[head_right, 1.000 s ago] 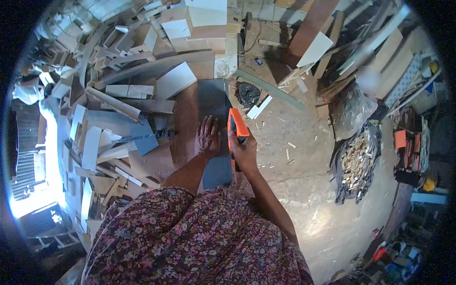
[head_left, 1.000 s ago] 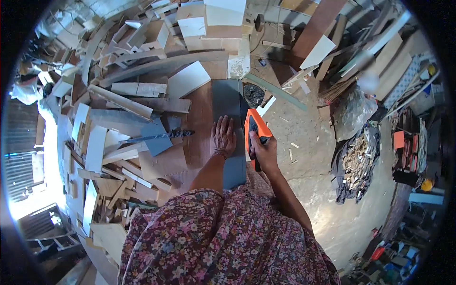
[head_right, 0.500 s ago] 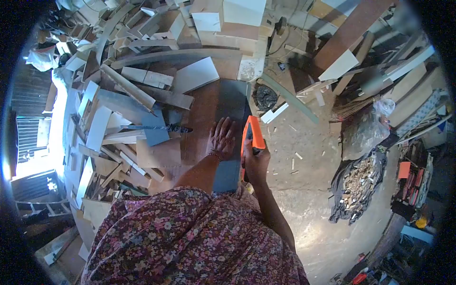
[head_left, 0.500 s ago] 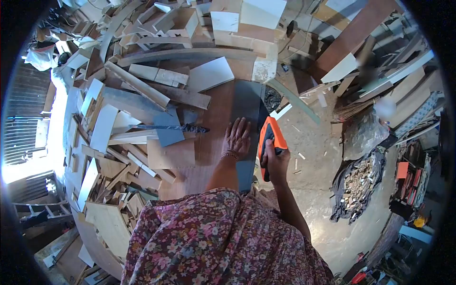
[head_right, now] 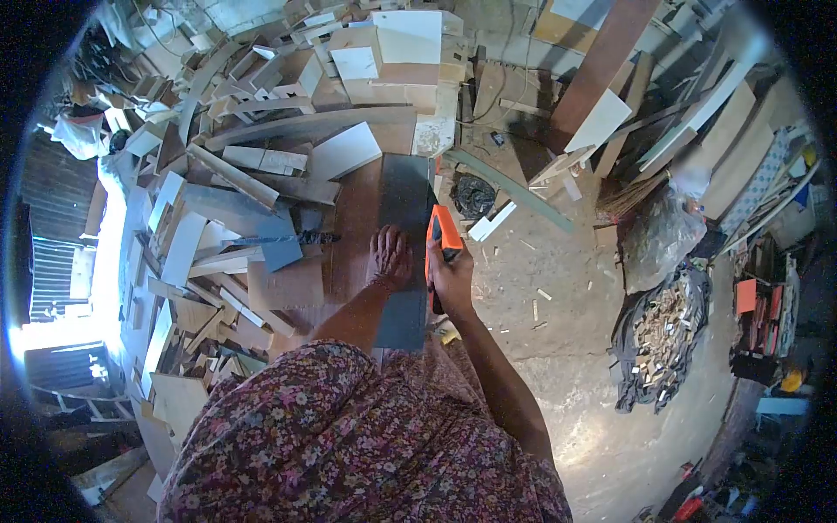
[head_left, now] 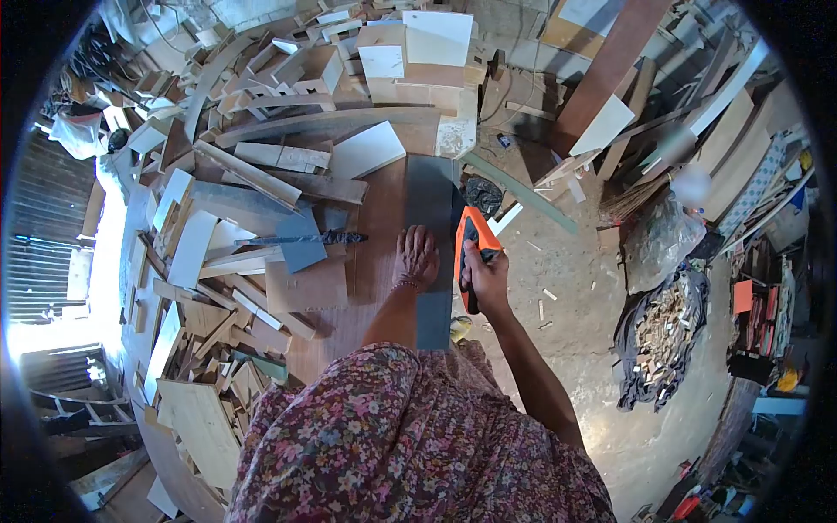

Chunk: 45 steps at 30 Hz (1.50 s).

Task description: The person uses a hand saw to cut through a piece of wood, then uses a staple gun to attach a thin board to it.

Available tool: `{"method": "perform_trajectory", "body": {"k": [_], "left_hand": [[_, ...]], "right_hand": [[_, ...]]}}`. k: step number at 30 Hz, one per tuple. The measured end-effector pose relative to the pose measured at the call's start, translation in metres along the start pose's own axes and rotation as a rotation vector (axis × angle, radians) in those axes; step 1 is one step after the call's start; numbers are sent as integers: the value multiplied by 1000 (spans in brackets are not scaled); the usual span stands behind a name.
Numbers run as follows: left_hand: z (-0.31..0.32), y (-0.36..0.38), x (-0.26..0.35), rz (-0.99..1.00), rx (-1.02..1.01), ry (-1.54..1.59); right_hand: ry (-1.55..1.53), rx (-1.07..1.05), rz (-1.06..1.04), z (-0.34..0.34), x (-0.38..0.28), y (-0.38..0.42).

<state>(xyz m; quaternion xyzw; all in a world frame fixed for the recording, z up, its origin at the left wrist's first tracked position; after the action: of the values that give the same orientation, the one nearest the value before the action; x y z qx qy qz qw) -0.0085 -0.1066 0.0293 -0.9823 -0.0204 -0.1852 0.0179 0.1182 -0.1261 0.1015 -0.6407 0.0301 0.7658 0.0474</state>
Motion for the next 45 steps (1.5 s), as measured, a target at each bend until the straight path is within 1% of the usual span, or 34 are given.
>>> {"method": "perform_trajectory", "body": {"k": [2,3,4,6,7,10,11,12,15,16,17,20,21,22,24,26,28,29,30,32,33,37,39,42,43,45], "left_hand": [[3,2,2,20,24,-34],[3,-1,3,36,46,-61],[8,-1,3,57,55,-70],[2,14,2,120,220,-4],[8,18,-1,112,152,-10],[5,30,-4,185,102,30],[12,26,-8,191,51,101],[13,28,-6,213,48,110],[13,30,-9,127,36,11],[9,30,-6,133,33,12],[6,29,-5,127,38,-11],[7,22,-5,134,29,-32],[8,17,-5,153,25,-31],[10,14,-8,153,13,-34],[12,7,-6,166,27,-21],[9,9,-3,164,39,17],[6,8,-3,149,63,-19],[5,8,-3,147,72,-37],[3,11,-2,149,76,-40],[3,12,-1,133,51,-85],[2,14,0,132,58,-85],[4,25,-3,114,25,-101],[2,24,-1,122,26,-99],[4,20,1,92,-28,-127],[5,17,3,96,-30,-128],[6,12,3,102,-30,-125]], "right_hand": [[46,42,37,1,5,1],[25,8,-31,5,5,-1],[79,28,-22,7,7,-1],[164,65,31,12,8,2],[151,86,29,13,7,7],[121,130,6,16,3,8],[162,137,-41,17,0,8],[206,144,-81,17,-5,9],[290,121,-85,15,-10,5],[320,91,-100,18,-12,2],[253,96,-18,17,-6,3],[166,139,-74,16,-6,-3],[219,153,-80,12,-10,-6],[217,158,-69,12,-12,-8],[159,124,39,9,-9,-14],[193,130,30,4,-13,-22],[60,107,79,5,-15,-27],[64,113,11,3,-15,-30],[60,112,7,1,-10,-32],[40,65,57,-3,1,-36],[-8,88,44,-2,-5,-34],[-17,75,31,3,-8,-24],[3,84,48,2,-10,-22],[21,89,78,2,-6,-29],[-52,98,102,2,-5,-29],[-37,91,110,4,-6,-33]]}}
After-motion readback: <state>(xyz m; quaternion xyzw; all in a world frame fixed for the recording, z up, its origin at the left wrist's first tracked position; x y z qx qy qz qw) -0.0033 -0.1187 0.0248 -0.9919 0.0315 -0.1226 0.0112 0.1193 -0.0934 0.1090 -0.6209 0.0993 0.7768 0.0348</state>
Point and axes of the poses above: each hand's wrist, its own y-axis away from the middle knuckle, its own z-axis out of the palm, x = y × z, the point moved 7 cm from there along -y, towards the middle knuckle, and after that the axes turned 14 degrees about -z, right-handed, at the moved point
